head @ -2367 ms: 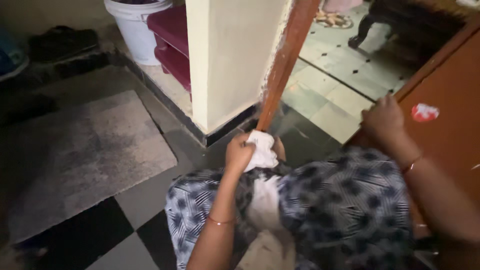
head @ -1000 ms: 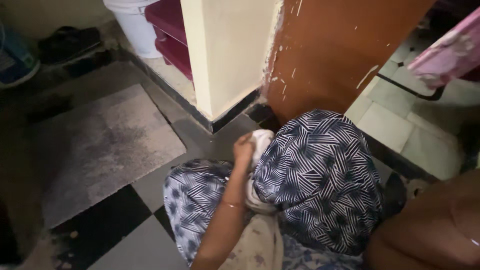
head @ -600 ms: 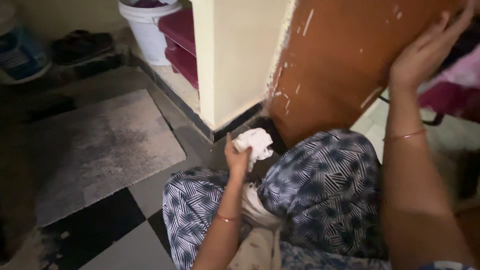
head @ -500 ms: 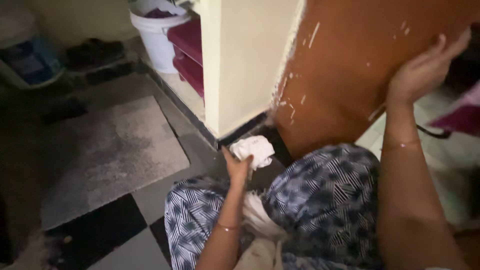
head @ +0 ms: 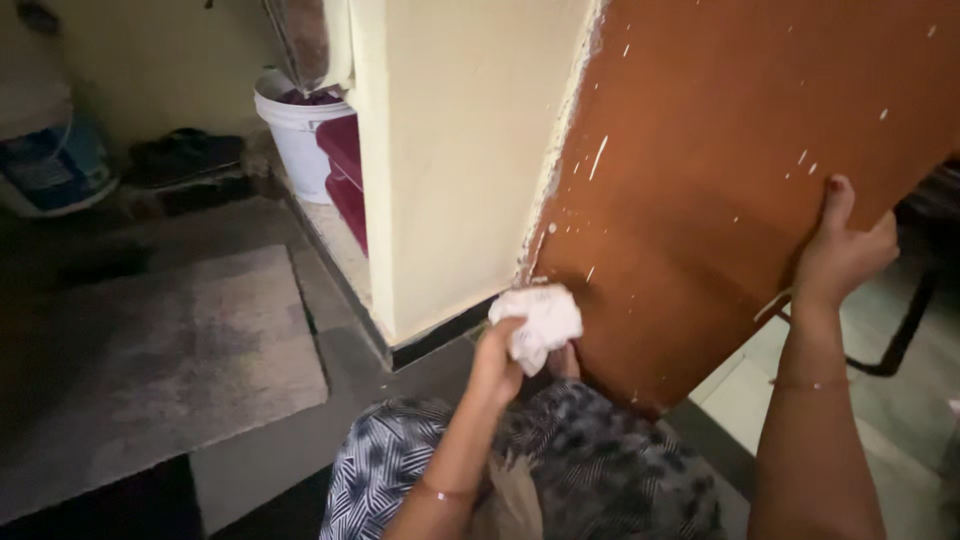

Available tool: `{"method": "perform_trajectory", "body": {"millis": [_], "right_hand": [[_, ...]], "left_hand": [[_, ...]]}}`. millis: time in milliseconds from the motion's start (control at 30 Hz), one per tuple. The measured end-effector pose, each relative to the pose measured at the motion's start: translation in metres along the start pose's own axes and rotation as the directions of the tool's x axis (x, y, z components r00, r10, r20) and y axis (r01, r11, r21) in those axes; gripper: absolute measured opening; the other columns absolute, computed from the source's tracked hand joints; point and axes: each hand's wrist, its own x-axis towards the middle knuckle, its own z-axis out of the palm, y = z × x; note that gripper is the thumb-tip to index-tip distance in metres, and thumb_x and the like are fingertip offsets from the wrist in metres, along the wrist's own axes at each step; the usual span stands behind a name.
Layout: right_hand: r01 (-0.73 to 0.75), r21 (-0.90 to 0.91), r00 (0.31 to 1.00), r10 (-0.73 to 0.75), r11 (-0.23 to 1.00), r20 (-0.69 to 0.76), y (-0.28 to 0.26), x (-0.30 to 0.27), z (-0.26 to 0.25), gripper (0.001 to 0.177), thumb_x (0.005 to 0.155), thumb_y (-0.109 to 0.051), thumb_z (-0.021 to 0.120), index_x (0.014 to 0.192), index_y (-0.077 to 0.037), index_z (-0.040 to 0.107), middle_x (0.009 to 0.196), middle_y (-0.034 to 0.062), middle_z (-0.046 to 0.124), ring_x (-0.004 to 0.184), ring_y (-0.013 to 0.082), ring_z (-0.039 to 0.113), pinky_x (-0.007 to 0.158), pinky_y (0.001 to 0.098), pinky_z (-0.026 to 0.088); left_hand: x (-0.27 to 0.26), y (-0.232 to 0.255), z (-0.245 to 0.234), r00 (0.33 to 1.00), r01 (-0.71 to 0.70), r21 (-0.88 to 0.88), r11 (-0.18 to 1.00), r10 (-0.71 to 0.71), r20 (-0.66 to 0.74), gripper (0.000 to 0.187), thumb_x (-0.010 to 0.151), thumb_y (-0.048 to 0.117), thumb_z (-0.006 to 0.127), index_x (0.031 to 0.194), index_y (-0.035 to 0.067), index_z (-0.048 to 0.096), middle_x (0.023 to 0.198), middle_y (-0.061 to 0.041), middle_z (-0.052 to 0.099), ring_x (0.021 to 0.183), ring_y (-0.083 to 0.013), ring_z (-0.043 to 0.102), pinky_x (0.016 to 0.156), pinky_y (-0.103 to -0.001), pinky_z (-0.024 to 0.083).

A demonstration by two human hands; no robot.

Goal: The person wipes the surface and edges of a wooden door using a white cloth while sitting on the floor.

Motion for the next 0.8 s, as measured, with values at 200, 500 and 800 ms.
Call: {"method": "perform_trajectory", "body": {"millis": [200, 500, 800], "right_hand": [[-0.052, -0.048, 0.998, 0.053, 0.998, 0.029, 0.035, 0.009, 0.0, 0.051, 0.113, -0.039, 0.075, 0.12, 0.011, 0.069, 0.115, 0.0188, 0.078, 0.103, 0.0272, 0.076, 0.09, 0.0393, 0.057], [0.053, 0.032, 0.996, -0.056, 0.998, 0.076, 0.008, 0.009, -0.006, 0.043, 0.115, -0.033, 0.069, 0.119, 0.01, 0.068, 0.113, 0.0212, 0.076, 0.101, 0.027, 0.075, 0.088, 0.0369, 0.056], [0.0, 0.042, 0.999, -0.002, 0.999, 0.041, 0.011, 0.003, -0.002, 0.041, 0.117, -0.029, 0.072, 0.12, 0.011, 0.067, 0.11, 0.0174, 0.075, 0.094, 0.0168, 0.066, 0.088, 0.0338, 0.054]], "left_hand": [[0.162, -0.005, 0.129, 0.617, -0.687, 0.535, 0.492, 0.783, 0.073, 0.017, 0.101, 0.007, 0.066, 0.109, -0.007, 0.062, 0.102, -0.015, 0.066, 0.091, -0.0223, 0.064, 0.075, -0.04, 0.054], [0.29, 0.023, 0.213, 0.046, -0.519, 0.849, -0.097, 0.989, 0.141, 0.027, 0.085, 0.002, 0.065, 0.107, -0.003, 0.051, 0.124, -0.027, 0.057, 0.123, -0.0453, 0.055, 0.107, -0.049, 0.043], [0.3, -0.031, 0.215, 0.432, -0.591, 0.803, -0.073, 0.813, 0.391, 0.064, 0.1, 0.02, 0.073, 0.141, -0.01, 0.034, 0.156, -0.038, 0.029, 0.148, -0.0537, 0.023, 0.123, -0.058, 0.017]]}}
